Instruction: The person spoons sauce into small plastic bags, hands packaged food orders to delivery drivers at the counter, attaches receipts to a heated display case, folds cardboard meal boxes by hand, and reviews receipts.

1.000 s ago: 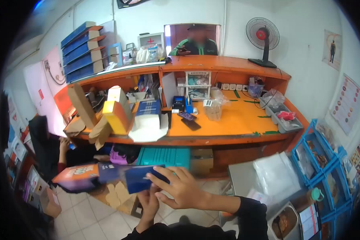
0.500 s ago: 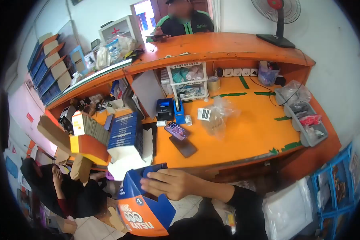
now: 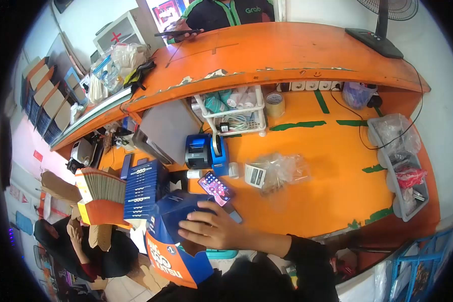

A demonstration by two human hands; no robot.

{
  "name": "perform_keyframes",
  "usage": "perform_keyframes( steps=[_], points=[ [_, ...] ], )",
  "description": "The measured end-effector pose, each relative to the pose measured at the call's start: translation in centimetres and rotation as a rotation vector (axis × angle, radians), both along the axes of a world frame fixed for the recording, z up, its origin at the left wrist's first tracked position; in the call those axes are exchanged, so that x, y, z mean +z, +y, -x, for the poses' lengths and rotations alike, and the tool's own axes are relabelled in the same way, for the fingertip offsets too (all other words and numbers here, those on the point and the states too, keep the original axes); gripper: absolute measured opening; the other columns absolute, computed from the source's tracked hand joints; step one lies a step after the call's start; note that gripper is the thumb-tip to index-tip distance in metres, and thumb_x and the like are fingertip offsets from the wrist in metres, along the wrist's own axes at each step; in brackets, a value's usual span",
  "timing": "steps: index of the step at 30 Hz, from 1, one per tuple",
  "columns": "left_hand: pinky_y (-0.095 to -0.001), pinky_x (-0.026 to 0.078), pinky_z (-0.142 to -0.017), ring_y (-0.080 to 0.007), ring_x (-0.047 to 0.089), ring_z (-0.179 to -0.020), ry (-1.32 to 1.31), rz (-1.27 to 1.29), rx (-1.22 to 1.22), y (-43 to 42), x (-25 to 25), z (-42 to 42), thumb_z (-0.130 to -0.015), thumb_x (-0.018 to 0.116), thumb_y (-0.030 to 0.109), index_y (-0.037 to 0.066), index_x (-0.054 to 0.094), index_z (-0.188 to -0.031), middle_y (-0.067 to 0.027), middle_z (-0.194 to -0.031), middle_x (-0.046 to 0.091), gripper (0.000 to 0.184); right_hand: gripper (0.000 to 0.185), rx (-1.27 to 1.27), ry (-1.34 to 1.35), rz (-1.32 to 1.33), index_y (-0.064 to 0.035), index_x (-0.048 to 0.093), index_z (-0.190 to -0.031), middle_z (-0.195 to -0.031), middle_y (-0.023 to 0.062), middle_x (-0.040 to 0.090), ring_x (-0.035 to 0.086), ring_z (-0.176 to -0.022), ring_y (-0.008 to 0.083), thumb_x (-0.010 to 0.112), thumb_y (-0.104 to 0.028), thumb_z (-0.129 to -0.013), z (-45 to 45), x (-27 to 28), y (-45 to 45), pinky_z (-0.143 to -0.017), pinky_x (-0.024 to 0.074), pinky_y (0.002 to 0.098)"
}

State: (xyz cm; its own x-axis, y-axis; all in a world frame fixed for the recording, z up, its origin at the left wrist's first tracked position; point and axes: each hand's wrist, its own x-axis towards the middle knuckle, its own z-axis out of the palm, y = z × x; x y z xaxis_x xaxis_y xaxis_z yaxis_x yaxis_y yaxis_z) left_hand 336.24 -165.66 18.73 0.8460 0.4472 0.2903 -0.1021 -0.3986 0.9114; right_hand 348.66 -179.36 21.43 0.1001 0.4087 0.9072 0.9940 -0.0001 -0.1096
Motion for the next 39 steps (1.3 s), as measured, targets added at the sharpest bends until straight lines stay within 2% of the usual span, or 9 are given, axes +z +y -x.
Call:
perform_keyframes(
  steps=[7, 9, 11, 13, 15, 27, 33, 34, 39],
  points=[
    [-0.0299, 0.048, -0.070, -0.0198, 0.054, -0.087, -0.021, -0.371, -0.091, 0.8, -1.4, -5.0, -0.088, 0.040, 0.012, -0.001, 0.038, -0.113, -0.0114, -0.100, 0.051, 0.028, 0.026, 0.235, 0.419, 0.300, -0.0116, 0.060, -0.101, -0.120, 0.0128, 0.044, 0.042, -0.109, 0.0290, 0.057, -0.024, -0.077, -2.6, 1.0, -1.8, -0.087, 0.0362, 0.0388],
    [-0.0299, 0.048, -0.070, -0.0198, 0.054, -0.087, -0.016, -0.379, -0.087, 1.1, -1.7, -5.0, -0.088, 0.040, 0.012, -0.001, 0.038, -0.113, -0.0113, -0.099, 0.051, 0.028, 0.031, 0.540, 0.761, 0.494, -0.0098, 0.058, -0.104, -0.122, 0.0118, 0.042, 0.039, -0.113, 0.0267, 0.055, -0.027, -0.079, -4.5, 0.7, -3.4, -0.090, 0.0341, 0.0385],
    [-0.0274, 0.046, -0.067, -0.0170, 0.056, -0.082, 0.022, 0.236, -0.095, 1.1, -1.7, -4.9, -0.089, 0.039, 0.021, -0.005, 0.050, -0.099, -0.0123, -0.090, 0.058, 0.030, 0.037, 0.212, 1.127, 0.566, -0.0091, 0.055, -0.108, -0.119, 0.0102, 0.044, 0.038, -0.112, 0.0269, 0.060, -0.027, -0.075, -6.9, 0.3, -5.0, -0.092, 0.0307, 0.0391],
    [-0.0264, 0.045, -0.067, -0.0163, 0.056, -0.078, -0.064, 0.325, -0.080, 1.4, -1.7, -4.8, -0.089, 0.039, 0.023, -0.005, 0.049, -0.098, -0.0113, -0.084, 0.058, 0.031, 0.047, -0.511, 0.555, 0.688, -0.0086, 0.051, -0.110, -0.110, 0.0090, 0.048, 0.039, -0.108, 0.0277, 0.065, -0.028, -0.069, -9.9, -1.5, -7.4, -0.091, 0.0299, 0.0397],
    [-0.0256, 0.043, -0.062, -0.0146, 0.054, -0.071, -0.132, 0.338, -0.023, 1.5, -1.6, -4.3, -0.089, 0.039, 0.023, -0.004, 0.049, -0.096, -0.0100, -0.080, 0.057, 0.030, 0.053, -0.815, 0.389, 0.854, -0.0094, 0.051, -0.108, -0.103, 0.0120, 0.050, 0.039, -0.104, 0.0305, 0.070, -0.030, -0.063, -11.6, -4.8, -11.0, -0.087, 0.0302, 0.0419],
    [-0.0299, 0.037, -0.053, -0.0185, 0.047, -0.057, 0.027, 0.052, 0.211, 2.0, -3.9, -1.2, -0.087, 0.039, 0.019, -0.003, 0.053, -0.092, -0.0096, -0.068, 0.055, 0.027, 0.027, -0.330, 1.244, 0.320, -0.0032, 0.048, -0.090, -0.086, 0.0024, 0.049, 0.048, -0.083, 0.0125, 0.059, 0.009, -0.068, -16.6, -12.3, -21.8, -0.073, 0.0398, 0.0231],
    [-0.0271, 0.038, -0.057, -0.0156, 0.048, -0.063, 0.310, 0.175, 0.110, 2.5, -1.5, 0.0, -0.087, 0.040, 0.019, -0.004, 0.051, -0.097, -0.0097, -0.072, 0.055, 0.028, 0.024, -0.423, 1.303, 0.304, -0.0028, 0.051, -0.087, -0.084, 0.0024, 0.051, 0.049, -0.083, 0.0129, 0.057, 0.010, -0.067, -18.0, -13.0, -23.0, -0.075, 0.0399, 0.0237],
    [-0.0272, 0.037, -0.053, -0.0140, 0.046, -0.058, 0.065, 0.118, 0.104, 2.3, -1.9, -0.7, -0.087, 0.040, 0.020, -0.004, 0.052, -0.096, -0.0079, -0.068, 0.055, 0.028, 0.024, -0.430, 1.308, 0.293, -0.0028, 0.051, -0.087, -0.084, 0.0024, 0.051, 0.049, -0.083, 0.0129, 0.057, 0.010, -0.067, -18.2, -13.0, -22.8, -0.075, 0.0399, 0.0237],
    [-0.0292, 0.036, -0.047, -0.0162, 0.047, -0.050, 0.209, 0.027, 0.164, 3.0, -3.9, 0.5, -0.087, 0.041, 0.021, -0.003, 0.054, -0.093, -0.0091, -0.062, 0.056, 0.028, 0.024, -0.366, 1.264, 0.323, -0.0016, 0.052, -0.087, -0.085, 0.0035, 0.052, 0.050, -0.083, 0.0135, 0.057, 0.009, -0.067, -18.4, -12.2, -20.6, -0.075, 0.0400, 0.0247]
  ],
)
